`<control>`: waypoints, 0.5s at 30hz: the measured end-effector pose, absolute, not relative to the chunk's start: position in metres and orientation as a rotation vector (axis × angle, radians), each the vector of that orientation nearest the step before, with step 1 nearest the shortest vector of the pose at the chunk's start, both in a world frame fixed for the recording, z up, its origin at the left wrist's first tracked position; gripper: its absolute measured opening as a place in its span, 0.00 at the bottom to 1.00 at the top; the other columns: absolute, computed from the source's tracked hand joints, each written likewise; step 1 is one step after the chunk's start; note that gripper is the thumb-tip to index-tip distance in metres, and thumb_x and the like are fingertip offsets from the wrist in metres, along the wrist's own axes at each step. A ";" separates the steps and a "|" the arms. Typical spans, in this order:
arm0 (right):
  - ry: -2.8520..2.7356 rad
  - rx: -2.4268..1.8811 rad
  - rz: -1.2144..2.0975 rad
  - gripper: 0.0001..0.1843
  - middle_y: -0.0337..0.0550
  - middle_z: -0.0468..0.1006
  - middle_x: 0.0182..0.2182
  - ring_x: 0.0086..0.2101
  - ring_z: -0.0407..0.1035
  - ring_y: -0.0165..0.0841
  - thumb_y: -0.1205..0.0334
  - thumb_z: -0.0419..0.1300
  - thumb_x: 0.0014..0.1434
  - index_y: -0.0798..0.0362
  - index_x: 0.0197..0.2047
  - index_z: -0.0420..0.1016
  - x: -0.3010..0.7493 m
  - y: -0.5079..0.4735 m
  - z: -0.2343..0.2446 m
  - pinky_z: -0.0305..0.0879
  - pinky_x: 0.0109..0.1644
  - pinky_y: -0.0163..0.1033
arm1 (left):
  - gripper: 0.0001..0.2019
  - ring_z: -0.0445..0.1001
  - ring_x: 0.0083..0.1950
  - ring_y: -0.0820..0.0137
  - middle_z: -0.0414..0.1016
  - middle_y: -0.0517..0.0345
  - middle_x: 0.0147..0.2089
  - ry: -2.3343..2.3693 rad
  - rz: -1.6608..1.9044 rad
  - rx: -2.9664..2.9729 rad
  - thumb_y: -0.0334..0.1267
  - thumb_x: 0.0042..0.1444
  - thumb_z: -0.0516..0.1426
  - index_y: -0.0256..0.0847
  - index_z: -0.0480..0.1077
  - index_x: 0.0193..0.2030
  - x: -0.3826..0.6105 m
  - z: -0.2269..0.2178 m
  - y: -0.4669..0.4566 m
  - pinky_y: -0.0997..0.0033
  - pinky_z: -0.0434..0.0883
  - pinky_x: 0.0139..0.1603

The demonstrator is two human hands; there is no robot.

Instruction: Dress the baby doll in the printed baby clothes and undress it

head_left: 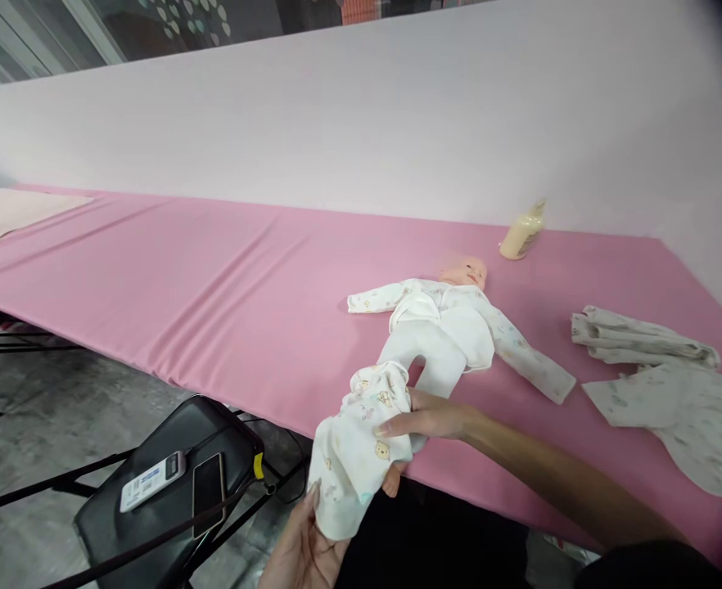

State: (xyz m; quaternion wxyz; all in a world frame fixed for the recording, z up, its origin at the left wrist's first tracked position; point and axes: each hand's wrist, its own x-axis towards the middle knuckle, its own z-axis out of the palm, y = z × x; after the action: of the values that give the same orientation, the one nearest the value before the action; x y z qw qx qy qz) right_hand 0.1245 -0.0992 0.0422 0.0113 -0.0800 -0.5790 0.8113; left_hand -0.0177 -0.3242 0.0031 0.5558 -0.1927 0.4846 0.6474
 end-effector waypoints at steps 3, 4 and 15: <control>-1.868 -0.165 2.628 0.15 0.45 0.78 0.35 0.36 0.74 0.31 0.55 0.63 0.60 0.60 0.43 0.75 0.126 -0.100 0.036 0.68 0.39 0.34 | 0.31 0.73 0.59 0.58 0.72 0.48 0.60 1.058 1.611 -0.374 0.29 0.63 0.55 0.47 0.55 0.72 -0.019 0.009 -0.322 0.59 0.72 0.62; -1.878 -0.127 2.682 0.16 0.46 0.78 0.35 0.35 0.74 0.31 0.54 0.62 0.61 0.60 0.45 0.75 0.126 -0.100 0.033 0.69 0.39 0.34 | 0.31 0.73 0.60 0.58 0.72 0.49 0.61 1.053 1.625 -0.353 0.29 0.62 0.56 0.48 0.56 0.71 -0.018 0.013 -0.320 0.61 0.71 0.63; -1.987 0.016 2.634 0.19 0.47 0.79 0.34 0.39 0.76 0.34 0.52 0.61 0.62 0.62 0.46 0.75 0.134 -0.100 0.034 0.70 0.45 0.37 | 0.27 0.67 0.65 0.55 0.75 0.52 0.58 1.130 1.829 -0.096 0.35 0.55 0.61 0.49 0.69 0.63 -0.020 0.026 -0.304 0.59 0.70 0.64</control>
State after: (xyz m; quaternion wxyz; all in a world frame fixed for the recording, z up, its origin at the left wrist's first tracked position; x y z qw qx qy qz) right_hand 0.1339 -0.0996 0.0342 -0.0789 0.0050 -0.6002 0.7959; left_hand -0.0202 -0.3043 0.0260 0.4750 -0.0392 0.4621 0.7478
